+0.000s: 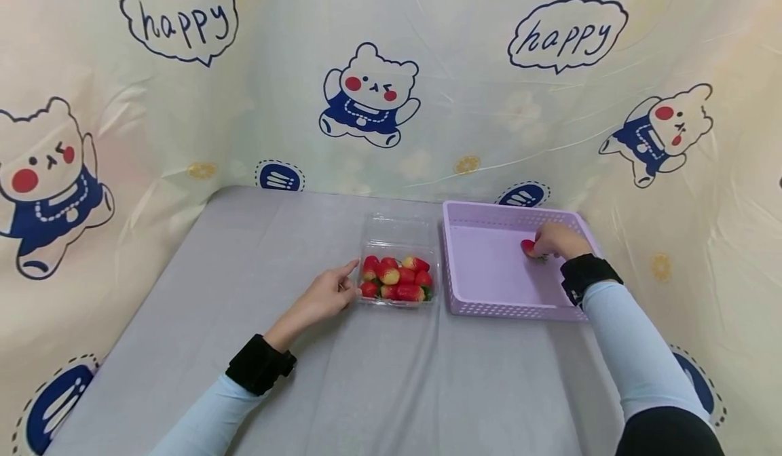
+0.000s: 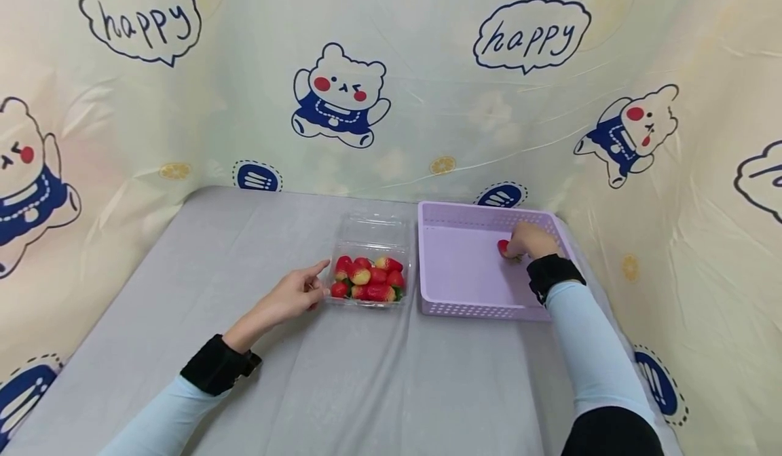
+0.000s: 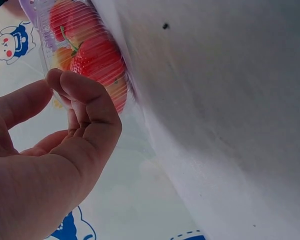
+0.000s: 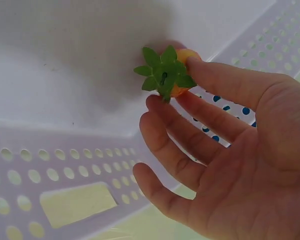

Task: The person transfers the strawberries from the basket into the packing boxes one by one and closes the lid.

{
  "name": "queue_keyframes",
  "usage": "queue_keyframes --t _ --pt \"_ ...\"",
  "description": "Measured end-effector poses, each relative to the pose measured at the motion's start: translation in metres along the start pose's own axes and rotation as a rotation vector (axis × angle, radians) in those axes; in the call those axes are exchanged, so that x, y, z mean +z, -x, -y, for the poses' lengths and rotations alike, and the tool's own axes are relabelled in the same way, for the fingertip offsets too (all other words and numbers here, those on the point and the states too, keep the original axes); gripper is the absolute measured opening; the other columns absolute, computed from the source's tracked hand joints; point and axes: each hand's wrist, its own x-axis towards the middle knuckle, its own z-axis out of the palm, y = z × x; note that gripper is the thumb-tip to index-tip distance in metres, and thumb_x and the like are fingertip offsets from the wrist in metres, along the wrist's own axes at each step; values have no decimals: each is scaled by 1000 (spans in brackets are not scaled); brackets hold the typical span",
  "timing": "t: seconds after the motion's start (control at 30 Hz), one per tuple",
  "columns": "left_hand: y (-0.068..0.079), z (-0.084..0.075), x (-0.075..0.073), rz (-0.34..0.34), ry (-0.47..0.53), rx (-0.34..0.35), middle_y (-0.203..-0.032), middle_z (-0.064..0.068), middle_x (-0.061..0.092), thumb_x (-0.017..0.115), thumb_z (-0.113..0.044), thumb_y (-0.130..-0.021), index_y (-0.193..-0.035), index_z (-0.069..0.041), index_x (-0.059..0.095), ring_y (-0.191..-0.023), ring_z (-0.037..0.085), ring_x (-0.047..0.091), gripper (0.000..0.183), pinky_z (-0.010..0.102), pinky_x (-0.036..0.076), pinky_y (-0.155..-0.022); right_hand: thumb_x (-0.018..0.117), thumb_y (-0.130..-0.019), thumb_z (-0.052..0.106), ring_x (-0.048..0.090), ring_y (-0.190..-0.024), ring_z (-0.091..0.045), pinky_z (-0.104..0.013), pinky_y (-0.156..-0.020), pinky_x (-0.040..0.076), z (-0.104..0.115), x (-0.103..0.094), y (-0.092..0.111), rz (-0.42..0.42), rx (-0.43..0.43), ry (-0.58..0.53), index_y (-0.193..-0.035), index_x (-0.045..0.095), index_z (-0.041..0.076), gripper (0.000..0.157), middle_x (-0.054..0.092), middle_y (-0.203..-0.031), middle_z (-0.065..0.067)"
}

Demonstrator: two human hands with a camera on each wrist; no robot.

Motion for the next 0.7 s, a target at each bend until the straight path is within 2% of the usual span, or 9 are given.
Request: queue_keyframes --t 0.17,0.37,0.47,0.7 --pt "1 1 1 -1 -2 7 -73 3 59 64 -6 -101 -161 6 34 -61 16 50 68 30 43 -59 75 -93 23 59 -86 -36 -44 -73 49 4 2 5 -41 -29 17 -85 68 -4 29 61 -80 -11" --pt "2 1 1 1 -5 14 -73 3 58 63 -5 -100 -161 6 34 -61 16 49 68 30 42 -59 73 -92 20 54 -75 -31 -40 -65 45 12 5 11 -58 -73 42 -77 63 -2 29 56 -74 -9" --pt "2 1 1 3 -6 12 -73 3 58 63 -5 -100 -161 6 34 -61 16 48 68 30 42 -59 73 -91 17 54 -74 -29 -39 -65 45 15 6 9 -56 -72 58 -76 62 -1 26 55 -74 -9" --pt "1 1 1 -4 -1 21 -74 4 57 63 -5 -100 -160 7 34 -61 16 48 68 29 42 -59 74 -88 9 57 -79 -33 -44 -73 45 21 5 1 -31 -42 84 -84 67 -4 15 59 -79 -13"
